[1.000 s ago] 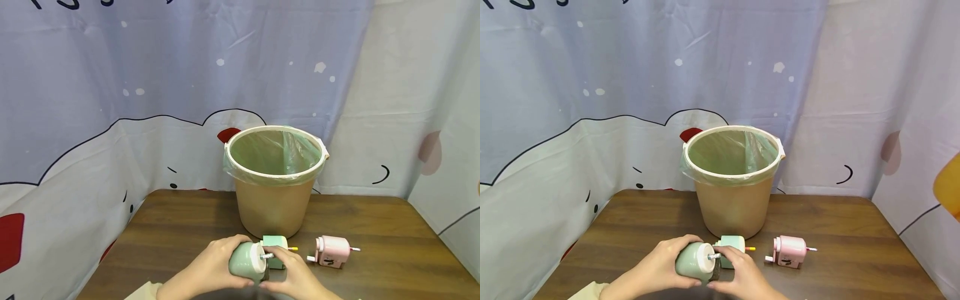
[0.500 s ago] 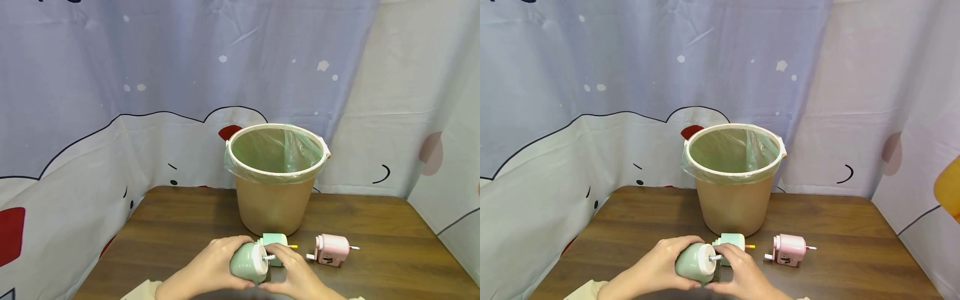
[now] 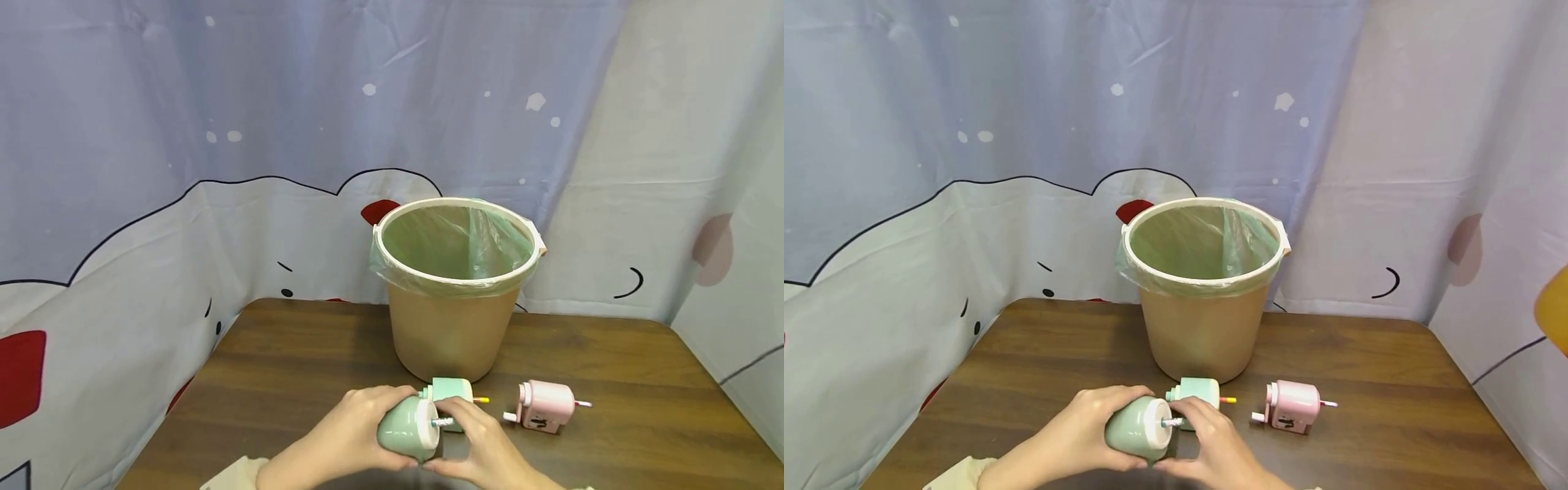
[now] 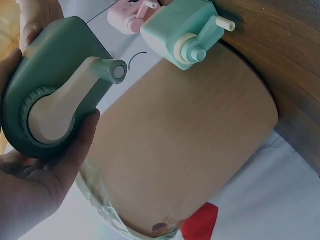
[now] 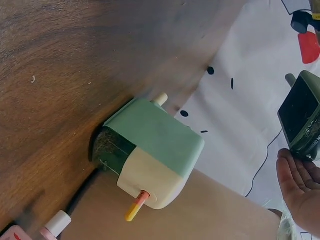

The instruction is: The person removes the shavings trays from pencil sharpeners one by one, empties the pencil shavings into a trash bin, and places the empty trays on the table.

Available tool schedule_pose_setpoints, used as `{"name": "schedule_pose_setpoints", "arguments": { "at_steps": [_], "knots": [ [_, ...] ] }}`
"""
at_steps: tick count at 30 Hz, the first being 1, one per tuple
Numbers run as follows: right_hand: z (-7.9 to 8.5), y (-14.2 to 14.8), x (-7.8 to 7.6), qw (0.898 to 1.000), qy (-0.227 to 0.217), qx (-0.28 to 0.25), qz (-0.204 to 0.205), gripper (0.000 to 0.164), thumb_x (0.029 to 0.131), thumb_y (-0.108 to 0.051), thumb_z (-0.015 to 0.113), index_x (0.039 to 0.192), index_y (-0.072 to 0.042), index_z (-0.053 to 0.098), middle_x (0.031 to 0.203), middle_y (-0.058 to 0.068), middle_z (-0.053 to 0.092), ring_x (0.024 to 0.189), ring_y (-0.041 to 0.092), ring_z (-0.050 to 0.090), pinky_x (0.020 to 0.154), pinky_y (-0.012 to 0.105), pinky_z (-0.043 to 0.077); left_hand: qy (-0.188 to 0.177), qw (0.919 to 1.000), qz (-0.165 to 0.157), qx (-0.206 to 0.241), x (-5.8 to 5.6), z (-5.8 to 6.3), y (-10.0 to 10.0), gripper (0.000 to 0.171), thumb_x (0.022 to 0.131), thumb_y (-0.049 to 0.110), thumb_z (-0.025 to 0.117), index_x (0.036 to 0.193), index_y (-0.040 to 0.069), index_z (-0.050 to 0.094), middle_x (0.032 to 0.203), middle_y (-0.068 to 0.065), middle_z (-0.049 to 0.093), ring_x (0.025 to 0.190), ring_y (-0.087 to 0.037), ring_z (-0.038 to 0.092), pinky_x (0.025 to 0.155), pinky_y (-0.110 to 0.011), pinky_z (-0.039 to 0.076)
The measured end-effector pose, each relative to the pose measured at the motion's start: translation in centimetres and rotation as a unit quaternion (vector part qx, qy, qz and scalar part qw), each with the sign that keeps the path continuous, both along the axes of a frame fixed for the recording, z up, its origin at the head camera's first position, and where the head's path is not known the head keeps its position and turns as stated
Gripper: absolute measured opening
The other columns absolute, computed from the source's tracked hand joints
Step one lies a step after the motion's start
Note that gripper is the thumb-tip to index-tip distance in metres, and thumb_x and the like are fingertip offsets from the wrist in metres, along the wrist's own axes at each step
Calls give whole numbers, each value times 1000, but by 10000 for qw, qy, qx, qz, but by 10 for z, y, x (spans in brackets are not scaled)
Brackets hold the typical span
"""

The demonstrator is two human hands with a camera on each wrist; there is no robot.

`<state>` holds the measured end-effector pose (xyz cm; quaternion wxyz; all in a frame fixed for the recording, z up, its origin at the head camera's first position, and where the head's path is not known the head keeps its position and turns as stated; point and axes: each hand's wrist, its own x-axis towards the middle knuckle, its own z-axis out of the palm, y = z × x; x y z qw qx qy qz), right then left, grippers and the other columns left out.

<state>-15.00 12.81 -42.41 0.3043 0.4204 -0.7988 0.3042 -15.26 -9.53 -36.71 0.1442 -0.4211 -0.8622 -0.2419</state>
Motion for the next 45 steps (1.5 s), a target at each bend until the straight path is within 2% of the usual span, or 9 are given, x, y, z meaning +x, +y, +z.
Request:
{"name": "schedule_pose_setpoints", "arguments": {
  "at_steps": [3, 10, 13, 18, 23, 32, 45],
  "knots": [
    [0, 2, 0, 10000, -8, 29, 93, 59, 73, -42, 77, 114, -5, 57, 106, 4, 63, 93, 16, 62, 93, 10, 40, 19, 10000, 17, 20, 1, -1, 0, 68, 57, 35, 87, 114, 8, 60, 98, 4, 68, 83, -3, 61, 72, -16, 49],
    [-3, 5, -1, 9993, 78, 83, 360, 58, 75, -42, 76, 114, -4, 58, 106, 5, 63, 95, 16, 61, 91, 13, 43, -101, 9994, -335, -57, -1, -2, -2, 68, 57, 33, 88, 114, 9, 59, 99, 5, 67, 84, -1, 59, 74, -12, 47],
    [-4, 4, -2, 9991, 199, 36, 369, 59, 75, -41, 77, 114, -2, 58, 104, 7, 63, 93, 17, 61, 90, 14, 43, -63, 9993, -346, -120, -2, -1, -2, 69, 57, 33, 88, 115, 9, 59, 100, 5, 68, 85, -2, 60, 74, -14, 48],
    [-2, 3, -4, 9997, -47, 73, 207, 60, 73, -43, 77, 115, -5, 57, 108, 2, 62, 96, 15, 61, 93, 12, 41, -73, 9996, -143, -213, -3, 1, -2, 71, 57, 32, 88, 118, 9, 59, 106, 3, 68, 91, -7, 63, 76, -20, 51],
    [1, 2, -6, 9998, -142, 57, 138, 62, 72, -43, 77, 116, -4, 57, 111, 3, 62, 98, 17, 62, 95, 11, 40, -217, 9996, 156, -17, -1, 2, -3, 69, 57, 32, 89, 117, 13, 60, 105, 5, 68, 89, -5, 63, 73, -24, 51],
    [6, 7, -6, 9982, -461, -135, 363, 61, 71, -36, 80, 117, -4, 57, 109, 6, 63, 97, 15, 62, 92, 9, 40, -314, 9992, 257, -3, 1, 3, -14, 71, 55, 31, 89, 117, 14, 60, 106, 6, 68, 91, -5, 63, 75, -27, 51],
    [0, 9, -9, 9967, -613, -242, 464, 67, 64, -24, 86, 119, -2, 55, 111, 8, 62, 98, 16, 62, 93, 10, 40, -416, 9983, 388, -149, 0, 2, -15, 70, 57, 31, 89, 118, 16, 59, 106, 6, 67, 92, -5, 62, 75, -30, 51]
  ]
}}
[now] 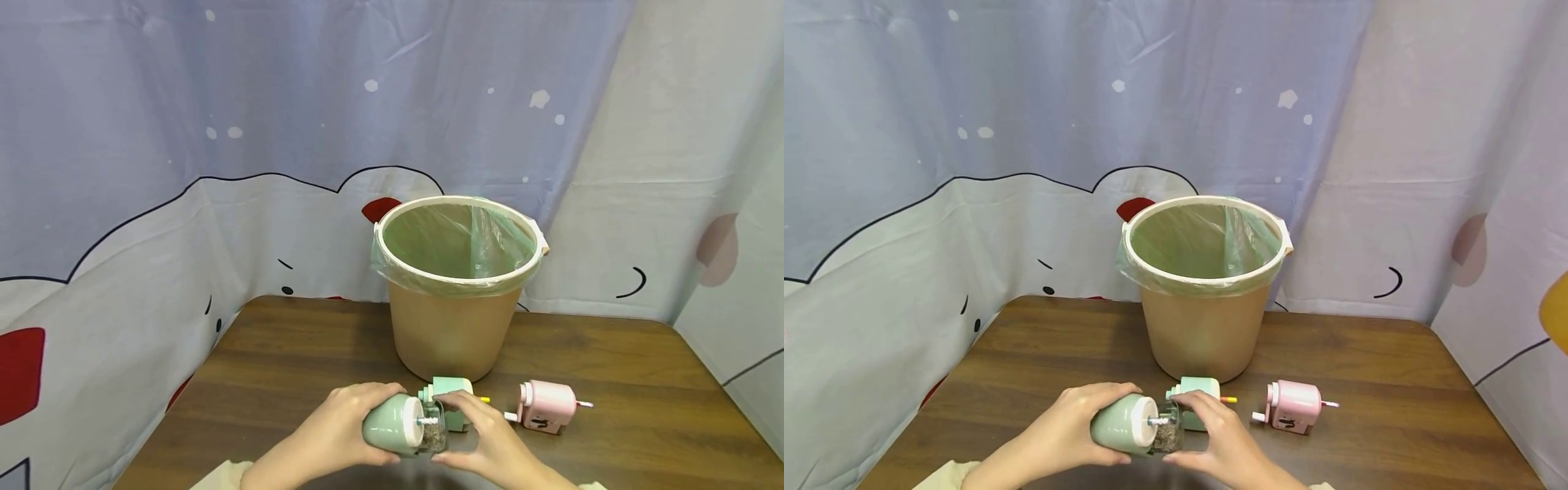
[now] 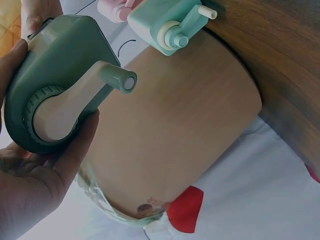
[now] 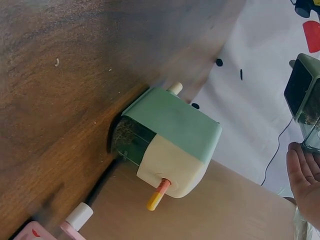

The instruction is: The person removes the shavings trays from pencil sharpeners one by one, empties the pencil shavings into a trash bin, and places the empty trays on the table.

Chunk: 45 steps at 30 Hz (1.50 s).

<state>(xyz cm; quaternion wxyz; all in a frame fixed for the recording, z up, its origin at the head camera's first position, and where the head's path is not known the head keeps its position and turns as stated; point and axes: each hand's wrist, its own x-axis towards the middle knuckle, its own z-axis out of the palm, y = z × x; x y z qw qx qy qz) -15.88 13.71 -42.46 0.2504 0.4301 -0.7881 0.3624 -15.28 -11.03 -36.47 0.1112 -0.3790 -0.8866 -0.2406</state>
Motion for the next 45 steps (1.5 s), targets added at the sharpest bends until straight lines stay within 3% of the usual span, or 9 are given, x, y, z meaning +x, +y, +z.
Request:
{"name": "schedule_pose_setpoints", "arguments": {
  "at_steps": [4, 12, 17, 23, 28, 32, 39, 45],
  "knots": [
    [-3, 1, -1, 10000, -11, -16, 25, 69, 62, -21, 87, 120, -2, 55, 112, 8, 62, 97, 17, 62, 91, 10, 41, -75, 10000, -27, 4, 0, -1, -1, 69, 57, 31, 89, 118, 16, 59, 106, 6, 67, 92, -5, 62, 75, -28, 51],
    [-3, 1, -1, 9999, -59, -154, 35, 68, 63, -20, 87, 120, -1, 55, 111, 10, 62, 95, 18, 62, 87, 11, 43, -136, 9996, 246, -45, 1, -2, -4, 70, 57, 33, 88, 118, 18, 59, 108, 7, 67, 93, -5, 61, 76, -34, 49],
    [-1, 2, 2, 9994, -189, -255, -157, 67, 65, -22, 85, 121, -3, 55, 110, 8, 63, 91, 14, 62, 81, 14, 46, -148, 9990, 414, -25, 0, -3, -6, 70, 58, 34, 88, 119, 17, 59, 110, 5, 67, 95, -8, 62, 76, -38, 49],
    [-3, 6, 6, 9967, -498, -384, -503, 68, 62, -14, 85, 122, -4, 55, 109, 5, 63, 86, 8, 61, 79, 15, 46, -185, 9980, 611, 41, -4, -6, -11, 68, 59, 35, 87, 118, 17, 60, 108, 6, 67, 95, -10, 63, 77, -41, 49],
    [-3, 12, 8, 9934, -636, -405, -860, 67, 61, -12, 85, 121, -4, 56, 105, 6, 64, 85, 6, 62, 80, 14, 46, -388, 9968, 696, 110, -14, -10, -14, 65, 58, 33, 87, 115, 18, 60, 103, 8, 67, 89, -6, 61, 77, -35, 48],
    [0, 17, 8, 9882, -818, -483, -1199, 65, 60, -11, 85, 119, -6, 57, 99, 1, 66, 84, 5, 62, 77, 20, 50, -485, 9965, 664, 150, -24, -11, -15, 63, 58, 33, 87, 113, 17, 61, 98, 8, 67, 84, -5, 60, 74, -29, 49],
    [5, 20, 7, 9867, -834, -580, -1272, 64, 60, -11, 86, 118, -5, 58, 96, -2, 66, 82, 6, 62, 75, 18, 49, -685, 9935, 901, 137, -39, -14, -24, 63, 59, 31, 87, 113, 13, 61, 100, 3, 68, 86, -12, 62, 76, -40, 45],
    [7, 22, 7, 9862, -773, -550, -1356, 66, 60, -11, 85, 120, -7, 58, 98, -2, 67, 84, 8, 62, 74, 15, 45, -808, 9891, 1227, 96, -53, -26, -34, 66, 58, 28, 88, 114, 8, 60, 104, -3, 67, 89, -18, 63, 78, -45, 47]
  ]
}}
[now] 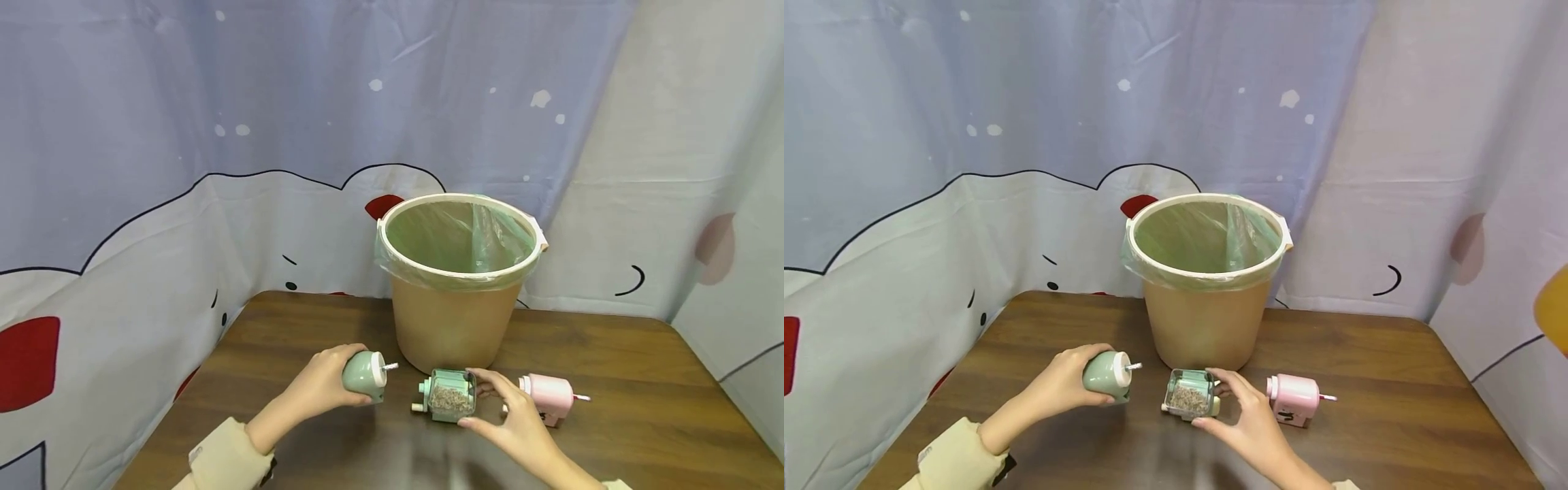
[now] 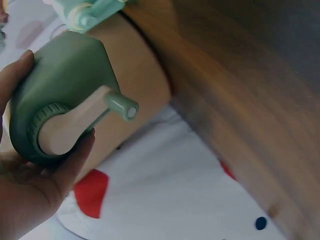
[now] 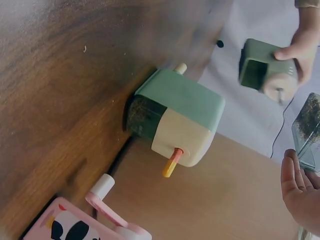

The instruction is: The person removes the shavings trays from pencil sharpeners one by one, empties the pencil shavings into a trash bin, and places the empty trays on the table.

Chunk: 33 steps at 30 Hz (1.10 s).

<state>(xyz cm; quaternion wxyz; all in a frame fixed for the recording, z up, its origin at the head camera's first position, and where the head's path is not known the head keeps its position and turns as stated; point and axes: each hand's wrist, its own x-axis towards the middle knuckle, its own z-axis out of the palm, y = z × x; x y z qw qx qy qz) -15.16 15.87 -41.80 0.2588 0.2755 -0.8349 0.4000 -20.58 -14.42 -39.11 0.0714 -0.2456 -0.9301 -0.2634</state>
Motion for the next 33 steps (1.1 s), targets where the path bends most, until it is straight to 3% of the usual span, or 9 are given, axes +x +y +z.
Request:
{"name": "schedule_pose_setpoints", "arguments": {
  "at_steps": [4, 9, 11, 14, 17, 25, 33],
  "knots": [
    [2, -1, -2, 10000, 38, 35, -12, 66, 61, -11, 85, 120, -7, 58, 98, -2, 67, 86, 5, 61, 82, 13, 44, -213, 9995, 211, 42, -9, -13, -9, 65, 57, 25, 89, 112, 8, 59, 103, -4, 67, 87, -18, 62, 75, -41, 48],
    [6, -2, -3, 10000, 27, -51, 19, 65, 61, -11, 85, 120, -7, 58, 98, 0, 67, 87, 5, 61, 80, 17, 47, -587, 9981, 112, 124, -19, -28, -16, 65, 58, 19, 88, 113, 5, 57, 102, -7, 65, 87, -19, 60, 70, -35, 49],
    [10, -2, -3, 9999, -18, -103, -56, 65, 61, -11, 85, 120, -8, 58, 97, 0, 68, 87, 4, 61, 81, 27, 48, -628, 9980, 37, 98, -23, -33, -16, 65, 58, 18, 88, 113, 4, 56, 102, -8, 65, 87, -20, 60, 69, -35, 49],
    [14, -2, -3, 9996, -114, -173, -205, 65, 59, -12, 86, 119, -9, 59, 95, -2, 68, 87, 2, 61, 86, 52, 42, -606, 9982, -11, -9, -32, -39, -14, 65, 58, 17, 88, 113, 4, 55, 102, -8, 64, 86, -21, 60, 69, -36, 49],
    [16, -2, -3, 9992, -193, -205, -292, 66, 58, -13, 86, 118, -11, 59, 93, -4, 69, 87, 1, 61, 83, 60, 35, -609, 9981, -17, -125, -40, -43, -11, 66, 57, 16, 89, 112, 4, 55, 101, -8, 64, 86, -21, 60, 70, -37, 50],
    [16, 2, -7, 9995, 13, -311, -88, 66, 59, -8, 85, 119, -7, 59, 96, 2, 68, 87, 2, 61, 84, 17, 43, -685, 9970, -163, -325, -57, -45, 0, 66, 58, 15, 89, 112, 0, 56, 101, -11, 65, 86, -24, 61, 72, -41, 51],
    [23, 6, -7, 9974, 84, -708, 112, 64, 59, 2, 83, 118, -3, 59, 101, 11, 67, 90, 0, 60, 85, 7, 41, -843, 9943, -382, -527, -64, -48, 7, 65, 59, 14, 88, 112, -2, 54, 99, -12, 64, 85, -25, 61, 73, -41, 50]
  ]
}}
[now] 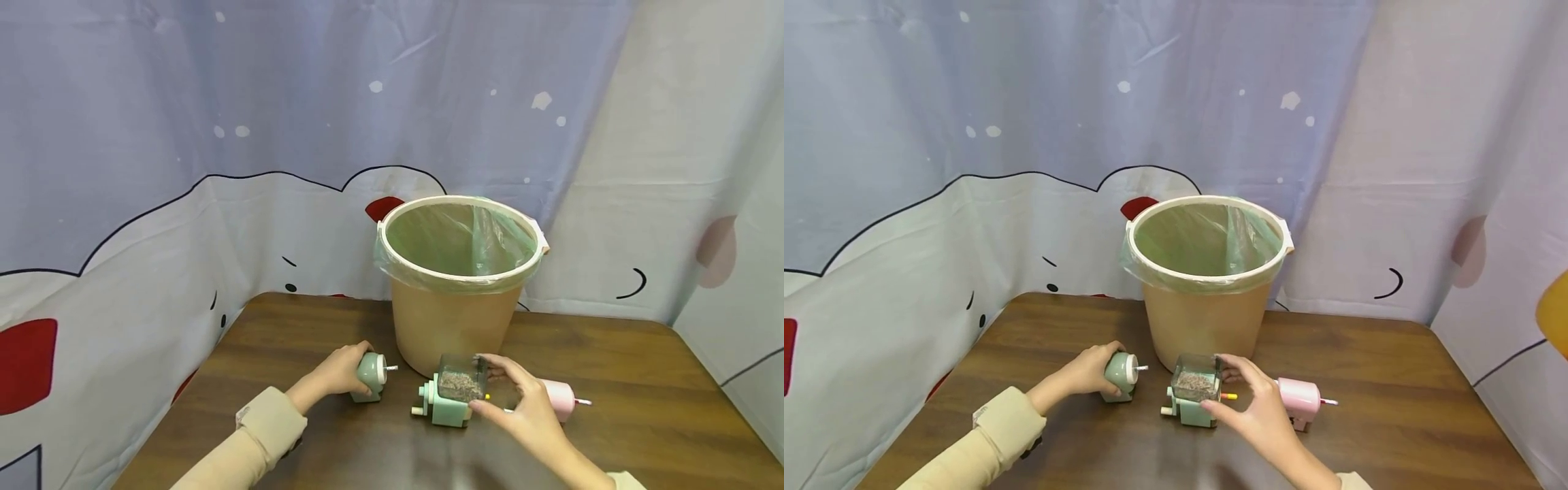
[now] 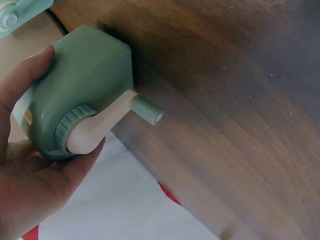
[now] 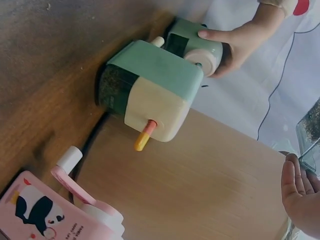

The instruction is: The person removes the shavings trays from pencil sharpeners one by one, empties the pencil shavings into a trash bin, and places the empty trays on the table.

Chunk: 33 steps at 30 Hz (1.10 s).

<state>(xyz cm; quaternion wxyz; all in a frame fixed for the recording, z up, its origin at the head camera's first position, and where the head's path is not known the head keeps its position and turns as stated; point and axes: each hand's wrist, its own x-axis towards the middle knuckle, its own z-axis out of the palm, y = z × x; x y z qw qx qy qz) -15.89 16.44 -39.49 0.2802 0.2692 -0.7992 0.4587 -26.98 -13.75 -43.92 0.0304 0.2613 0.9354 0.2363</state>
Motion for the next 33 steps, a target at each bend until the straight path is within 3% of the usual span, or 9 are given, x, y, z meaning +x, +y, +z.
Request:
{"name": "schedule_pose_setpoints", "arguments": {
  "at_steps": [6, 13, 22, 28, 33],
  "knots": [
    [7, 3, -2, 10000, -47, -86, 9, 62, 61, 5, 81, 118, -2, 59, 107, 1, 66, 91, -4, 58, 86, 7, 41, -324, 9992, -18, -231, -1, 8, 3, 67, 62, 13, 87, 115, -4, 50, 100, -14, 62, 88, -26, 60, 76, -42, 50],
    [22, 7, -3, 9997, -90, -222, 15, 60, 62, 8, 79, 118, -1, 59, 108, -12, 63, 90, -5, 58, 84, 7, 42, -272, 9974, -233, -630, -3, 11, 9, 64, 61, 13, 87, 111, 0, 49, 98, -13, 63, 86, -24, 59, 77, -40, 49],
    [46, 13, 2, 9988, -98, -482, -28, 58, 65, 12, 76, 119, 0, 59, 107, -13, 64, 92, -4, 59, 76, 10, 48, -412, 9962, -88, -764, -5, 12, 13, 66, 55, 12, 90, 107, 3, 50, 91, -11, 63, 78, -21, 59, 71, -36, 50],
    [63, 20, 0, 9984, -81, -507, -222, 54, 66, 12, 74, 117, 2, 60, 106, -18, 64, 92, -4, 60, 84, 8, 44, -411, 9960, -99, -792, -7, 10, 14, 67, 53, 11, 91, 106, 2, 50, 91, -11, 63, 77, -20, 59, 69, -35, 50],
    [86, 28, -10, 9956, -145, -911, 181, 50, 70, 15, 68, 116, -1, 61, 107, -15, 65, 93, -2, 61, 85, 9, 45, -467, 9945, -139, -926, -6, 13, 17, 69, 55, 10, 90, 110, 3, 49, 91, -10, 63, 77, -20, 58, 70, -36, 50]
  ]
}}
